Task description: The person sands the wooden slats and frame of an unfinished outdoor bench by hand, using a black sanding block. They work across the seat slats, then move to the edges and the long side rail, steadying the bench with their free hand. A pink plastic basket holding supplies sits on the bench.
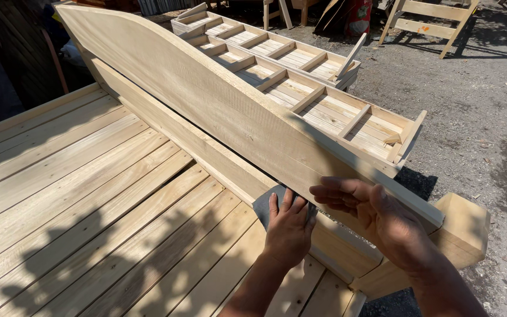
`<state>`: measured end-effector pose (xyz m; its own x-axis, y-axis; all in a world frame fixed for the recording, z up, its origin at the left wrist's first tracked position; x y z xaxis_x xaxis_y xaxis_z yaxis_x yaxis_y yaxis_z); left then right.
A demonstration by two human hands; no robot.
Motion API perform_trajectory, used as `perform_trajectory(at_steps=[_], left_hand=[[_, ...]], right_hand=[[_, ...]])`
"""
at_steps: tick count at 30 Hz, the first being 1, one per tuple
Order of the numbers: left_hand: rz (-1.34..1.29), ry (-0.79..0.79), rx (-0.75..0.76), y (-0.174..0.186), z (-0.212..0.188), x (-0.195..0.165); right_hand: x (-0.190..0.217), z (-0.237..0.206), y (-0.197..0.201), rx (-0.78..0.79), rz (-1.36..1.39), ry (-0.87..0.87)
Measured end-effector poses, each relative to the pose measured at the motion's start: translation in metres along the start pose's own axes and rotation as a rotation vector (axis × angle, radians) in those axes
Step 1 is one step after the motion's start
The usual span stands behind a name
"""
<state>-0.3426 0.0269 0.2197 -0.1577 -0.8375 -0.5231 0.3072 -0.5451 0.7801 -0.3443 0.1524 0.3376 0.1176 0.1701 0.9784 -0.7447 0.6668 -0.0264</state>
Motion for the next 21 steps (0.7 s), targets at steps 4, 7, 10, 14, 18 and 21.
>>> perform_trajectory(at_steps=[4, 7, 10, 14, 18, 21], left_hand=[[-0.252, -0.299, 0.133, -0.051, -0.056, -0.088], [-0.237, -0.368, 0.117, -0.038, -0.050, -0.073], [-0.042, -0.175, 0.034, -0.010, -0.008, -0.014], [-0.034, -0.063, -0.217, 0.023, 0.013, 0.019], [-0.061, -0.136, 0.115, -0.041, -0.025, -0.059], [-0.155, -0.235, 0.055, -0.055, -0.059, -0.111]], right_hand=[[0.000, 0.000, 0.001, -0.020, -0.021, 0.020], [0.001, -0.001, 0.002, 0.008, 0.034, 0.041], [0.004, -0.009, 0.005, 0.017, 0.080, 0.043], [0.011, -0.020, 0.009, -0.012, 0.066, 0.071], [0.007, -0.019, 0.009, -0.055, 0.108, 0.035], [0.009, -0.017, 0.009, -0.051, 0.052, 0.095]])
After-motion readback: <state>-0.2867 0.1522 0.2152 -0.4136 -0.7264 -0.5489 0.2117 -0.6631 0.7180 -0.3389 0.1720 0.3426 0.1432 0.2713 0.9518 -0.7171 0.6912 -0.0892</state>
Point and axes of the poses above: each hand's wrist, its own z-axis towards the middle knuckle, its own y-axis out of the back of the hand, x = y × z, the point moved 8 cm from there along z, towards the middle knuckle, and after that the axes turned 1 degree about y, right-handed, at the moved point
